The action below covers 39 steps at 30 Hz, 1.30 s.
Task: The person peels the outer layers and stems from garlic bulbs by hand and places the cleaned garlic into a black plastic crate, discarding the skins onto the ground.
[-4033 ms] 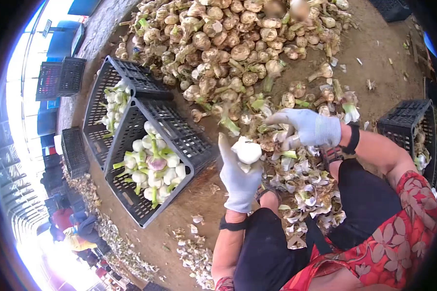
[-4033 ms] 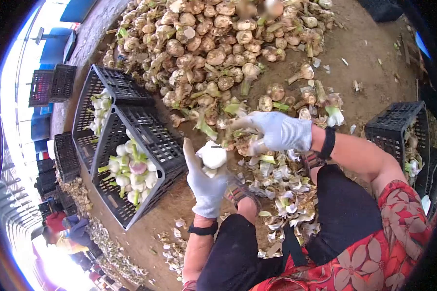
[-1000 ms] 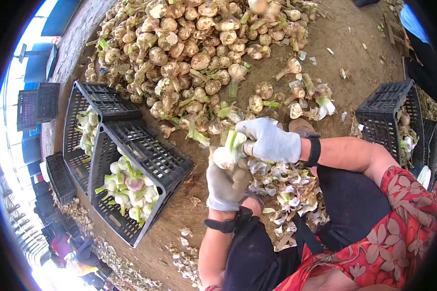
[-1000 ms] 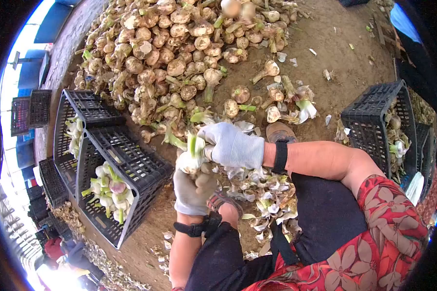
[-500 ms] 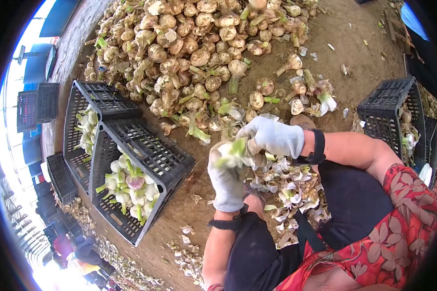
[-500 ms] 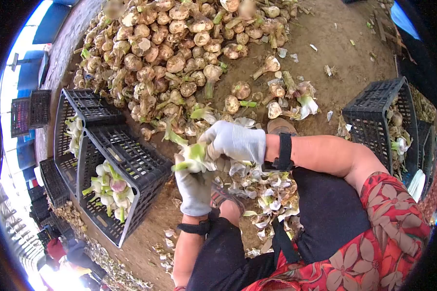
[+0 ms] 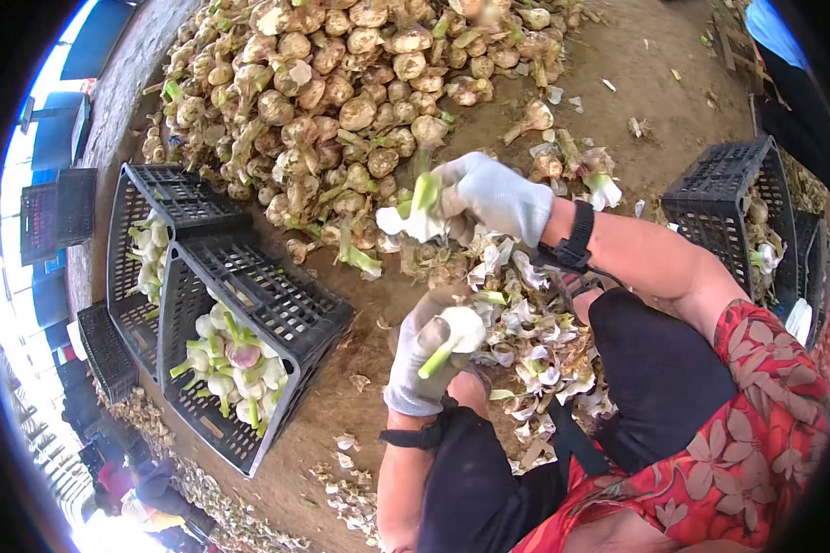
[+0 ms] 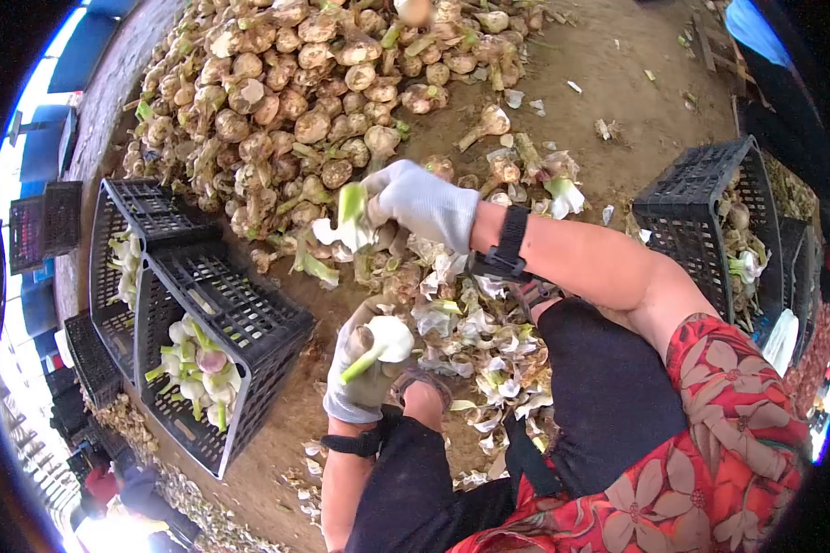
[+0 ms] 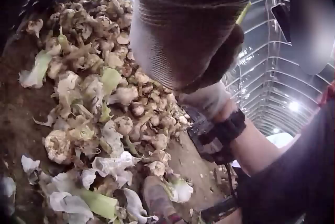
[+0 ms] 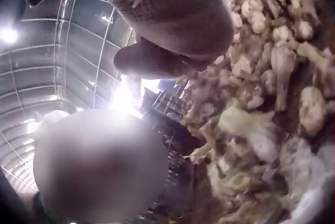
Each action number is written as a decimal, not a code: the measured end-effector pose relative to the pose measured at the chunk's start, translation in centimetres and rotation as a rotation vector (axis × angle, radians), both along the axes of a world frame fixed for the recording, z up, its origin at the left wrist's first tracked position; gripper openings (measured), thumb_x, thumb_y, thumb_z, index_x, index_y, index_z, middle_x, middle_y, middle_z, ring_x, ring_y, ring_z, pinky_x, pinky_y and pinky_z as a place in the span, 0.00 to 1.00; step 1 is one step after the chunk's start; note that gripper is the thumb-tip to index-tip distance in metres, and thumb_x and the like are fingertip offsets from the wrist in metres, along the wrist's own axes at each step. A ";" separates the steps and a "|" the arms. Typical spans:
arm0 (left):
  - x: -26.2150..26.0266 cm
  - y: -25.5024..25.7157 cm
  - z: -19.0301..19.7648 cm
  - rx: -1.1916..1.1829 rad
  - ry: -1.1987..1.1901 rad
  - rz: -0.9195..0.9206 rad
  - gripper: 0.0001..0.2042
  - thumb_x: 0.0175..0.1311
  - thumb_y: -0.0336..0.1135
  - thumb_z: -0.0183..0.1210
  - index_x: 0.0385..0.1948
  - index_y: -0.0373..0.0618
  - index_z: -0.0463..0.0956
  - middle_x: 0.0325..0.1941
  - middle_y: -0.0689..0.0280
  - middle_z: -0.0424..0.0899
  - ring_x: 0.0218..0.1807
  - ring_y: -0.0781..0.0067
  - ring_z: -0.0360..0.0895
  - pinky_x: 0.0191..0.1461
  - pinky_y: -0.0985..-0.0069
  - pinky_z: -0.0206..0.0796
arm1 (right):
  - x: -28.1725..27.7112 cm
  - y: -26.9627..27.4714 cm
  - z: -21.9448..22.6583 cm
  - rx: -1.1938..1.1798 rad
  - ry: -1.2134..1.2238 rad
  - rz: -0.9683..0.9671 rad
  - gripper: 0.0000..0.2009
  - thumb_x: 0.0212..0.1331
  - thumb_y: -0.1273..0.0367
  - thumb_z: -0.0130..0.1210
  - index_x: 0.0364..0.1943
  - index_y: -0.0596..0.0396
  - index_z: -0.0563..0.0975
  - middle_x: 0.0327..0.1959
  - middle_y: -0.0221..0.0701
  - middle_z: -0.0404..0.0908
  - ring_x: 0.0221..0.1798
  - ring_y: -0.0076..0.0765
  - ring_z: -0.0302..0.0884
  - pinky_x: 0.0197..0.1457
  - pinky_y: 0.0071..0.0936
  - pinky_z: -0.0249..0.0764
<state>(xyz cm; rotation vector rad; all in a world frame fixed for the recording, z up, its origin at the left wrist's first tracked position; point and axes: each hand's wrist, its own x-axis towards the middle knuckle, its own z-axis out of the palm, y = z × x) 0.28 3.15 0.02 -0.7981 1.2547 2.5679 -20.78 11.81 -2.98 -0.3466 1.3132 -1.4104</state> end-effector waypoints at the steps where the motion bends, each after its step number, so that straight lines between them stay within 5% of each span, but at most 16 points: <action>1: 0.1 0.1 -0.3 0.073 0.009 0.040 0.33 0.55 0.59 0.63 0.50 0.36 0.69 0.34 0.65 0.81 0.32 0.80 0.78 0.30 0.87 0.69 | -0.1 -0.2 -0.4 0.021 0.097 0.059 0.09 0.50 0.74 0.52 0.33 0.59 0.81 0.21 0.31 0.80 0.20 0.27 0.77 0.22 0.23 0.73; 3: 0.6 0.2 -1.2 0.211 0.024 0.122 0.29 0.53 0.47 0.70 0.50 0.37 0.70 0.38 0.59 0.83 0.35 0.74 0.82 0.28 0.87 0.70 | -0.2 -0.3 -1.7 -0.053 0.942 0.750 0.16 0.49 0.70 0.55 0.44 0.53 0.81 0.32 0.37 0.83 0.35 0.44 0.82 0.40 0.36 0.78; 4: 0.4 -0.5 -0.4 -0.084 -0.055 -0.013 0.39 0.52 0.65 0.64 0.49 0.33 0.69 0.35 0.64 0.81 0.35 0.77 0.81 0.38 0.83 0.73 | 0.8 0.0 -0.9 0.075 1.031 0.883 0.20 0.48 0.68 0.57 0.49 0.52 0.78 0.38 0.39 0.82 0.39 0.47 0.81 0.44 0.38 0.77; 5: 0.3 -0.4 -0.3 -0.120 -0.052 0.078 0.37 0.53 0.63 0.64 0.49 0.33 0.69 0.36 0.63 0.82 0.36 0.75 0.81 0.39 0.81 0.74 | 1.7 0.4 -0.1 0.203 1.117 1.016 0.25 0.47 0.66 0.60 0.54 0.51 0.75 0.45 0.41 0.81 0.43 0.50 0.80 0.49 0.40 0.76; 8: 0.4 -0.5 0.4 -0.130 -0.039 0.284 0.29 0.58 0.52 0.65 0.50 0.34 0.71 0.43 0.60 0.82 0.42 0.71 0.81 0.45 0.75 0.75 | 2.0 2.5 0.0 -0.025 0.729 0.765 0.36 0.41 0.63 0.67 0.62 0.51 0.69 0.50 0.43 0.79 0.50 0.49 0.78 0.55 0.38 0.74; 11: 0.0 0.0 0.1 -0.281 0.018 0.395 0.26 0.60 0.45 0.65 0.52 0.34 0.72 0.44 0.60 0.82 0.46 0.70 0.80 0.50 0.74 0.73 | 3.7 3.0 2.6 -0.171 0.479 0.482 0.38 0.41 0.63 0.67 0.63 0.53 0.67 0.51 0.43 0.79 0.52 0.48 0.78 0.55 0.37 0.74; 15: -0.9 0.6 1.5 -1.107 0.064 0.266 0.14 0.57 0.24 0.62 0.46 0.33 0.79 0.39 0.66 0.81 0.39 0.75 0.77 0.46 0.81 0.69 | 5.1 3.1 2.0 -0.115 0.669 0.301 0.26 0.42 0.65 0.64 0.50 0.58 0.76 0.40 0.44 0.82 0.44 0.48 0.81 0.48 0.35 0.76; 21: -0.9 -0.1 2.5 -1.388 0.121 0.046 0.12 0.51 0.19 0.63 0.39 0.37 0.82 0.32 0.61 0.81 0.30 0.77 0.78 0.34 0.81 0.70 | 4.5 3.3 2.3 -0.069 0.907 0.417 0.24 0.41 0.66 0.65 0.48 0.55 0.78 0.37 0.41 0.82 0.40 0.49 0.81 0.43 0.37 0.76; 30: -1.9 0.0 2.0 -1.462 0.151 0.162 0.03 0.55 0.20 0.60 0.29 0.36 0.79 0.25 0.64 0.81 0.24 0.78 0.77 0.28 0.82 0.68 | 4.5 3.1 2.2 -0.089 0.839 0.449 0.26 0.39 0.68 0.65 0.49 0.54 0.78 0.37 0.42 0.82 0.42 0.48 0.81 0.46 0.36 0.76; 34: -1.6 0.3 1.2 -0.771 -0.171 0.373 0.03 0.64 0.25 0.56 0.34 0.36 0.77 0.24 0.71 0.79 0.25 0.86 0.74 0.26 0.83 0.66 | 4.4 3.1 1.9 -0.112 0.657 0.393 0.26 0.38 0.69 0.63 0.50 0.56 0.78 0.37 0.42 0.83 0.40 0.41 0.82 0.46 0.31 0.76; 37: -1.7 0.2 0.8 -0.545 -0.252 0.500 0.06 0.68 0.27 0.53 0.34 0.36 0.77 0.22 0.70 0.79 0.20 0.85 0.72 0.24 0.85 0.67 | 4.8 3.2 2.2 -0.153 0.279 0.247 0.29 0.39 0.72 0.61 0.54 0.56 0.77 0.41 0.38 0.84 0.43 0.30 0.81 0.49 0.26 0.75; 38: -1.6 0.2 0.2 -0.539 -0.214 0.486 0.06 0.66 0.26 0.53 0.41 0.36 0.73 0.29 0.67 0.78 0.25 0.82 0.74 0.26 0.83 0.69 | 4.5 3.2 1.5 -0.141 0.185 0.266 0.32 0.39 0.79 0.65 0.57 0.59 0.74 0.51 0.27 0.81 0.52 0.20 0.75 0.57 0.22 0.70; 39: -1.2 0.3 -1.0 -0.533 -0.176 0.471 0.12 0.65 0.25 0.54 0.48 0.37 0.69 0.36 0.64 0.77 0.31 0.79 0.75 0.28 0.82 0.71 | 4.5 3.2 1.6 -0.139 0.124 0.208 0.33 0.39 0.79 0.67 0.58 0.59 0.74 0.51 0.27 0.81 0.52 0.20 0.75 0.58 0.22 0.70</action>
